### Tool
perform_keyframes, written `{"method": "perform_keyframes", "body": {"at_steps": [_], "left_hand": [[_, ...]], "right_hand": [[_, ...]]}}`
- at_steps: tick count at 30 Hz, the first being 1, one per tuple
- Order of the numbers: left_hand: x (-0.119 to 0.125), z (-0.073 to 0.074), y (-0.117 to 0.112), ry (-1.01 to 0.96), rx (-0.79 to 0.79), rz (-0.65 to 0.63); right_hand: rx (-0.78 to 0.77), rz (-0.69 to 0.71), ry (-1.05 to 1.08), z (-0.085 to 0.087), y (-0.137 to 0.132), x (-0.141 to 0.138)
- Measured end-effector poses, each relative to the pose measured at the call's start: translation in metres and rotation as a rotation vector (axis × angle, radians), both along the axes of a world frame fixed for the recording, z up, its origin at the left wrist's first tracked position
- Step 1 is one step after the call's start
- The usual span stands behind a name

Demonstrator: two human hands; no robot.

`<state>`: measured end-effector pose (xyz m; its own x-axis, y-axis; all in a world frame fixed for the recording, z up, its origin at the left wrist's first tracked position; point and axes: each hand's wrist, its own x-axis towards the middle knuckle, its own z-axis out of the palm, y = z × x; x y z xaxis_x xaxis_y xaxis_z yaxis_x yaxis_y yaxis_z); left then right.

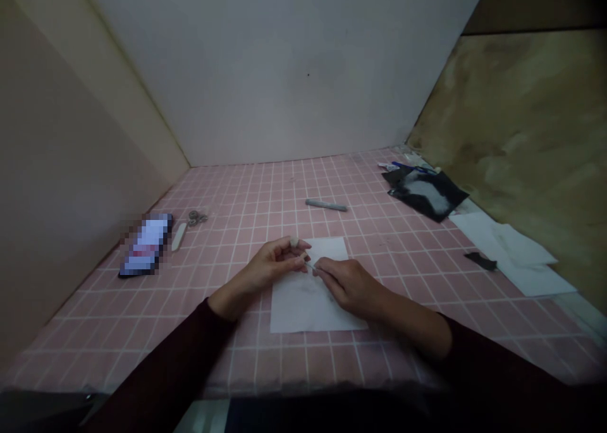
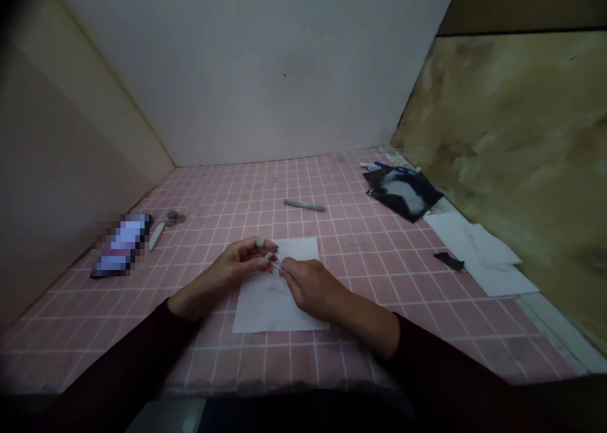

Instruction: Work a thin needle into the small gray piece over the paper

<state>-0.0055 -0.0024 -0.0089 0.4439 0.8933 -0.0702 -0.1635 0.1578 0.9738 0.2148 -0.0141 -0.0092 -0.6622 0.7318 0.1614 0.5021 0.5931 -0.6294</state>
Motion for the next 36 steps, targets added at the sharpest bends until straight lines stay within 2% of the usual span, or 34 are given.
{"method": "perform_keyframes", "body": {"at_steps": [5, 9, 11, 12, 14, 17, 18, 20, 22, 24, 26, 29, 30, 31, 32, 33, 36], "left_hand": [[0.0, -0.006, 0.003, 0.002, -0.058, -0.043], [0.0, -0.005, 0.003, 0.015, -0.002, -0.023], [0.0, -0.004, 0.002, 0.029, 0.035, -0.007], [0.0, -0.003, 0.002, 0.027, 0.048, -0.017], [0.0, -0.002, 0.0, 0.009, 0.063, -0.067], [0.001, 0.001, -0.004, -0.007, 0.112, -0.101], [0.001, 0.003, -0.005, -0.008, 0.129, -0.089], [0.001, 0.006, -0.006, -0.012, 0.145, -0.067], [0.001, 0.01, -0.007, -0.014, 0.16, -0.065], [0.0, 0.014, -0.007, -0.007, 0.186, -0.054], [0.0, 0.016, -0.007, -0.002, 0.202, -0.035], [-0.001, 0.014, -0.005, 0.021, 0.168, 0.0], [0.0, 0.012, -0.004, 0.037, 0.151, 0.008], [0.0, 0.011, -0.003, 0.055, 0.137, 0.011], [0.0, 0.01, -0.003, 0.068, 0.129, 0.006], [0.0, 0.009, -0.003, 0.077, 0.124, -0.012], [0.0, 0.008, -0.003, 0.081, 0.138, -0.073]], "right_hand": [[0.028, 0.021, 0.012, 0.0, 0.0, 0.001], [0.02, 0.024, 0.035, 0.003, -0.002, 0.0], [-0.029, 0.013, 0.082, 0.006, -0.002, -0.002], [-0.101, 0.007, 0.121, 0.008, -0.001, -0.002], [-0.411, -0.004, 0.243, 0.014, 0.001, -0.001], [-1.129, 0.019, 0.488, 0.024, 0.008, 0.002], [-1.31, 0.031, 0.559, 0.027, 0.011, 0.004], [-1.493, 0.05, 0.627, 0.033, 0.016, 0.005], [-1.467, 0.065, 0.606, 0.037, 0.018, 0.005], [-1.298, 0.083, 0.526, 0.039, 0.016, 0.003], [-0.969, 0.099, 0.407, 0.039, 0.011, 0.0], [-0.322, 0.074, 0.219, 0.033, 0.005, -0.004], [-0.184, 0.052, 0.182, 0.03, 0.003, -0.004], [-0.123, 0.04, 0.167, 0.027, 0.003, -0.004], [-0.145, 0.035, 0.171, 0.025, 0.003, -0.004], [-0.256, 0.035, 0.189, 0.023, 0.004, -0.003], [-0.844, 0.031, 0.351, 0.023, 0.01, 0.002]]}}
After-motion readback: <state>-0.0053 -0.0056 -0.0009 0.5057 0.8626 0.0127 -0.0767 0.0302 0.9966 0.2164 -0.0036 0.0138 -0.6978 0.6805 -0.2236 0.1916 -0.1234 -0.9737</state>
